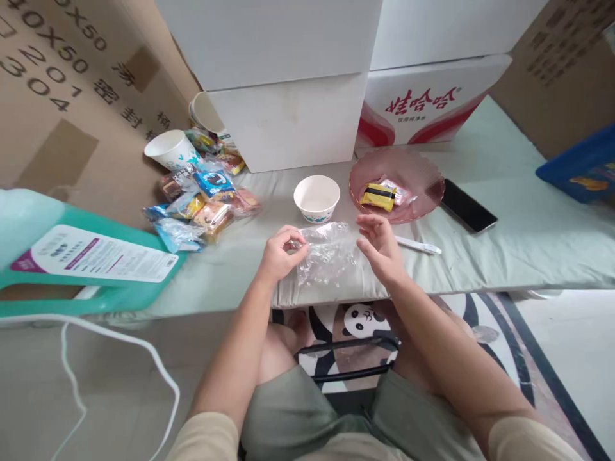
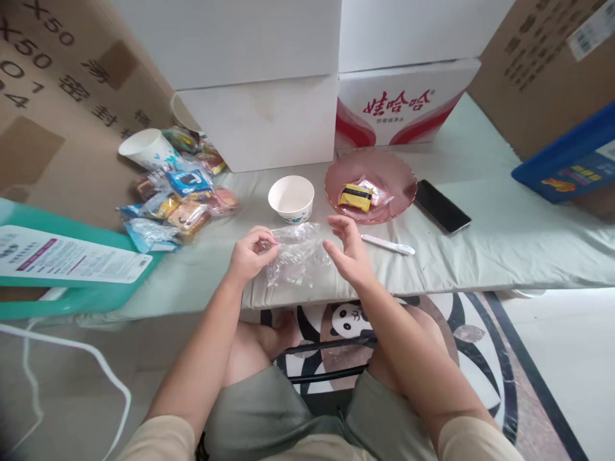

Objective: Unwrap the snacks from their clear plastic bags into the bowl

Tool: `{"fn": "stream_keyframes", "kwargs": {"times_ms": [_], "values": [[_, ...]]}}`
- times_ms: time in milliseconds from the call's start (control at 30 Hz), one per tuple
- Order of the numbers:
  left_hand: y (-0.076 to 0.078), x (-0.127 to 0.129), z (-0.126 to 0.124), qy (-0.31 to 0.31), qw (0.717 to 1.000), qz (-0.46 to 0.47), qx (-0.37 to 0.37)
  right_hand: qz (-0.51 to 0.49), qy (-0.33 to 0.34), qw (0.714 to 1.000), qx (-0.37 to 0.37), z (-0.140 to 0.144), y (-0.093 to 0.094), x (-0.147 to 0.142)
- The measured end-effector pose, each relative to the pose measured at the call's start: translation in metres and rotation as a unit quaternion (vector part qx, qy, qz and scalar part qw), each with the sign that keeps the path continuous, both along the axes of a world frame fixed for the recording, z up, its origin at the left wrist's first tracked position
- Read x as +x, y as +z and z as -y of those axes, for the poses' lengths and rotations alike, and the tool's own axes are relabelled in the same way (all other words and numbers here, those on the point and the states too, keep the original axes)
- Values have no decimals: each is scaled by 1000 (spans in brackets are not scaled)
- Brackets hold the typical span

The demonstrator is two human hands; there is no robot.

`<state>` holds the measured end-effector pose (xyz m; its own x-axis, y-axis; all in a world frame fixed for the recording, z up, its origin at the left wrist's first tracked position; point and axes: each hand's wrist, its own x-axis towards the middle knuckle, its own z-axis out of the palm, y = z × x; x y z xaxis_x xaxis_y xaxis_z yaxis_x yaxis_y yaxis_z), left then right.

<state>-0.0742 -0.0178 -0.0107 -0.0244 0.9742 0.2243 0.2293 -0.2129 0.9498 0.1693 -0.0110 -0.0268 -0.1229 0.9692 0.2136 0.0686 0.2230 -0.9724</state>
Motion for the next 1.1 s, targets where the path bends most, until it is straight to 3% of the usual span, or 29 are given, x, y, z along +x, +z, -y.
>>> {"fn": "stream_keyframes", "kwargs": {"times_ms": [100,200,333,433,500,600,700,833,967,1100], "values": [[4,5,8,-29,999,19,-1,-61,31,995,-73,-2,2,-4],[7,15,10,-34,989,135,-44,-107,44,986,-120,-1,6,-10],[7,25,4,-57,927,330,-168,-72,67,976,-193,1,10,-15],[5,26,-1,-125,890,303,-316,-103,31,971,-214,-2,13,-15],[3,26,-2,-118,887,248,-371,-170,-3,959,-227,-4,15,-13],[3,27,-2,-57,912,212,-346,-179,24,942,-284,-5,17,-8],[2,28,-3,-27,938,174,-297,-64,79,945,-311,-4,15,-6],[-1,24,-6,-31,948,133,-288,26,16,959,-281,-4,12,-7],[1,16,-5,-119,928,194,-294,-91,42,952,-289,-4,17,-6],[4,12,-7,-80,927,274,-245,-203,67,933,-290,-4,22,-2]]}}
